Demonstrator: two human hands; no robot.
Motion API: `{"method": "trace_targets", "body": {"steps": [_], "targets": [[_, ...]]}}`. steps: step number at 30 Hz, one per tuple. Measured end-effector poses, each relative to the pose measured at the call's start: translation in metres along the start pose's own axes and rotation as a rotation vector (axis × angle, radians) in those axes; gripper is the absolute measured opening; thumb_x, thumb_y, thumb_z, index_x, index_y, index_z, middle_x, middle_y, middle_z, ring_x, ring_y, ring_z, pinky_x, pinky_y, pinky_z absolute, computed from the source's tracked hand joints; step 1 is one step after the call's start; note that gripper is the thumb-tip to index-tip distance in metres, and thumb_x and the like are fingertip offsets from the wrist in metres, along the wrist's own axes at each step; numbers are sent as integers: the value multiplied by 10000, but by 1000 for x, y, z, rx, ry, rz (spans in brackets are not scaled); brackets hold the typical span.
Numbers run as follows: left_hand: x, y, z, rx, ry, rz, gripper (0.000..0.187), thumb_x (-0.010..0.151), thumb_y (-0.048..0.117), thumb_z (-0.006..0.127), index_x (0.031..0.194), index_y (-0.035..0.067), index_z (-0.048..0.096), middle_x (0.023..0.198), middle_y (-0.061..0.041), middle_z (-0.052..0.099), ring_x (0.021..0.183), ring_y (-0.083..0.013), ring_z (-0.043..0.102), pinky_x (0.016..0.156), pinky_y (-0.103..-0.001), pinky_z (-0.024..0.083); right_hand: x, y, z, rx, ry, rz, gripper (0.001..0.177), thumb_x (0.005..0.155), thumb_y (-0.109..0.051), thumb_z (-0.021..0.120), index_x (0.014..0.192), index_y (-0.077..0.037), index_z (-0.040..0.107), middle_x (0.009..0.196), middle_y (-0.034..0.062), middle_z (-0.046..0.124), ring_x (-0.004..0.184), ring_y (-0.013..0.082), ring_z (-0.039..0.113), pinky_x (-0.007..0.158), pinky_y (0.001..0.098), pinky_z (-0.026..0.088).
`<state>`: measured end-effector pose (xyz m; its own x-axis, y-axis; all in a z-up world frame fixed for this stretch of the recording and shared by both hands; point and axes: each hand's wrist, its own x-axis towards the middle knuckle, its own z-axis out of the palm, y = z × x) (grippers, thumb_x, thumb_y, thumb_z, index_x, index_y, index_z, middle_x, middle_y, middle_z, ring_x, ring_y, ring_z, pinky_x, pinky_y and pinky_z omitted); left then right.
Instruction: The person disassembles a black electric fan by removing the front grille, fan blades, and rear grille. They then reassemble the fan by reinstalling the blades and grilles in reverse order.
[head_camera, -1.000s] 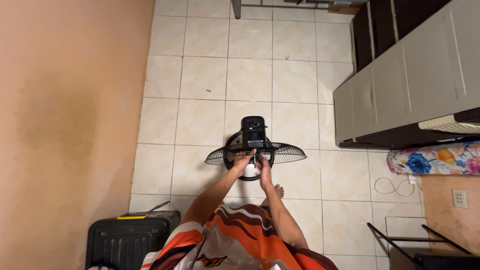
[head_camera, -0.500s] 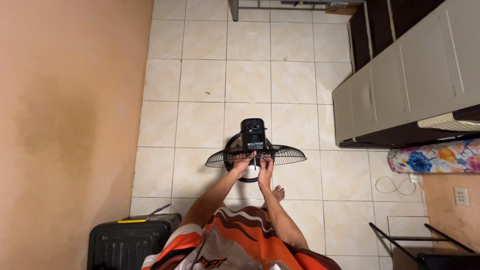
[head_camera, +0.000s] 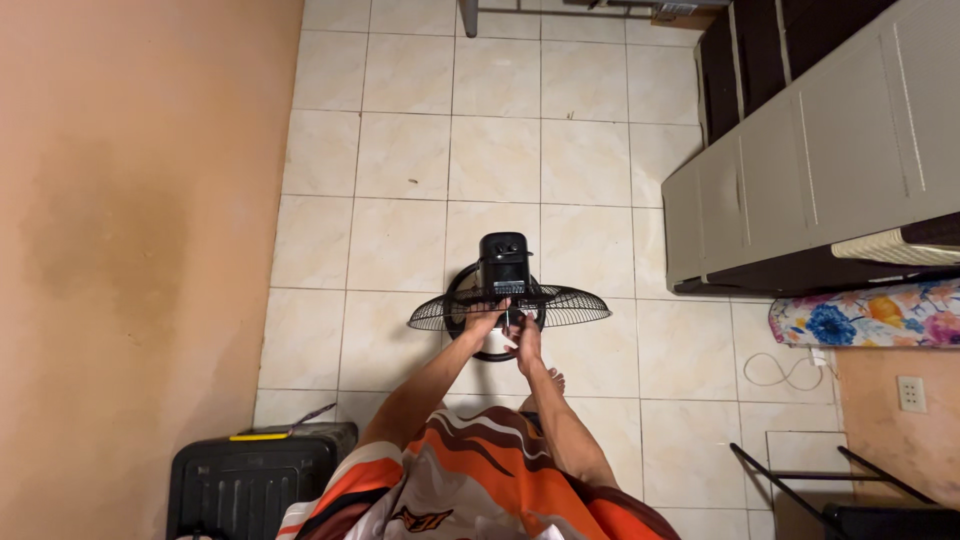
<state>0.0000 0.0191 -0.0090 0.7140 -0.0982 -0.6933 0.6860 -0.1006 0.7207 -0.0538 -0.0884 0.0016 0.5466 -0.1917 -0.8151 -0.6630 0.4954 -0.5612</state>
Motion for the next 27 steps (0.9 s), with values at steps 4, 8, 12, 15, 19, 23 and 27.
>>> {"method": "trace_targets", "body": {"steps": [4,8,12,15,19,23,27], "targets": [[1,3,-2,-86,-38,95,542,822,472,806,1168,61,730,1138,-45,740,1063,-181,648,921,-351,509,3,-5,3,84,79,-432,491,1050,-463,428,1363,-92,505,1206,84,642,1043,191,630,841,420,507],[-1,-2,-1,-189,-62,7,522,833,454,826,1134,40,722,1083,-68,736,933,-247,649,850,-378,545,1,-3,-3,150,-106,-161,574,1033,-581,358,1404,-160,483,1190,102,675,1028,187,634,829,423,495],[4,4,-5,-1,-11,52,550,840,500,820,1140,48,729,1079,-32,736,1014,-147,660,888,-331,520,2,-7,1,126,-113,-176,490,1011,-401,528,1421,-152,429,1280,28,622,1117,159,613,884,429,516],[1,1,-1,62,-29,134,563,846,545,753,1102,43,741,1042,-42,748,977,-178,675,855,-349,539,1,-4,6,21,-136,-350,509,959,-280,668,1364,-105,416,1248,54,606,1100,169,594,851,434,532],[1,2,-1,-68,-64,46,521,879,537,778,1031,41,731,941,-29,726,898,-148,643,824,-320,520,2,-3,18,83,-112,-262,345,982,-350,577,1266,-162,521,1177,23,631,1038,156,594,812,403,527],[1,2,-4,-78,-162,-47,500,884,551,734,906,53,708,750,-42,701,701,-186,636,640,-353,497,8,-6,19,338,-229,37,384,1041,-510,402,1144,-207,615,1110,1,628,986,186,604,816,414,534],[2,3,-8,-76,-158,-70,472,858,550,724,883,78,718,744,-39,717,657,-194,633,578,-342,486,24,-4,12,344,-284,188,411,1043,-492,337,1066,-180,603,962,8,670,851,183,623,768,412,534]]}}
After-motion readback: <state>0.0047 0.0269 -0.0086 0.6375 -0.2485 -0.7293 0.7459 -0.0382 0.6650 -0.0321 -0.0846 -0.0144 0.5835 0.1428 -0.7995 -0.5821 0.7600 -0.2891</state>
